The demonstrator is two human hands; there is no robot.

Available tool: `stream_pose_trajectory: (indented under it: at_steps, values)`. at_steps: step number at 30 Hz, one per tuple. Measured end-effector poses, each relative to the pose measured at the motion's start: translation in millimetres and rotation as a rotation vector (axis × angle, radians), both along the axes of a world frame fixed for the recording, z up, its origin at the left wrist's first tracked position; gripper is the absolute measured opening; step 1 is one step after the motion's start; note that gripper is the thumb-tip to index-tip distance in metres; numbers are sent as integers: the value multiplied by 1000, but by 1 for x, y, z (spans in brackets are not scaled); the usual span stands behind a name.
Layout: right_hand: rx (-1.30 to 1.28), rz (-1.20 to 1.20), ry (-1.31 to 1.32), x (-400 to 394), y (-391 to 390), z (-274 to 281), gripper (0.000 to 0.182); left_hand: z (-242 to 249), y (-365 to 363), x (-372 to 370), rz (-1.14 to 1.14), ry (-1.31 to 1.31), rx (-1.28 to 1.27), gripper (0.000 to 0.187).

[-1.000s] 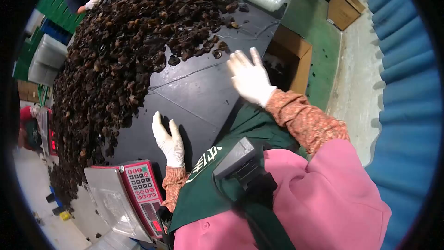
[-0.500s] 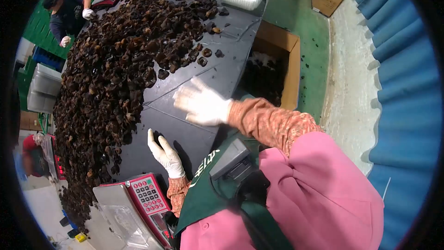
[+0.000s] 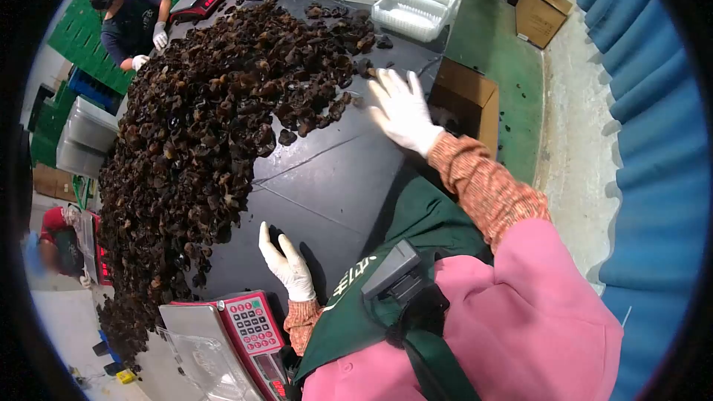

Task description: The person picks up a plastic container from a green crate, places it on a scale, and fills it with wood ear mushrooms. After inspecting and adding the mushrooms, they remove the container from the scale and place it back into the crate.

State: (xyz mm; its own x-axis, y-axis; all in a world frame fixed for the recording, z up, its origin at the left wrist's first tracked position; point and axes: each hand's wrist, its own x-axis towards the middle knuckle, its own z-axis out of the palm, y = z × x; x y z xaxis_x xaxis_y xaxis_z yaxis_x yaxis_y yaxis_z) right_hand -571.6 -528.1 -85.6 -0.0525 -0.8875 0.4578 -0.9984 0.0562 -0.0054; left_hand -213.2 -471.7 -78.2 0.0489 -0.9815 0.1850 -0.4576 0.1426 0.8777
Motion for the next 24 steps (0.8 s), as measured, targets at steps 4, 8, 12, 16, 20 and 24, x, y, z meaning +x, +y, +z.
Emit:
stream_pose_trajectory:
  at_steps: [4,8,12,16,20,24]
  values:
    - [-8,23,62,47,-103,-2,55,9,0,-6,-9,-5,90,51]
    - [153,67,-234,145,-136,1,45,3,-1,-4,33,-16,63,57]
    - [56,614,-257,204,-83,-21,44,0,-3,-6,70,5,7,59]
    - [182,977,-213,196,-25,-21,43,-11,-5,0,57,-63,-52,57]
    - [276,1084,-246,154,20,-12,44,-12,-6,5,45,-141,-24,62]
    - [274,907,-203,120,43,-3,41,-18,-7,6,46,-122,-101,58]
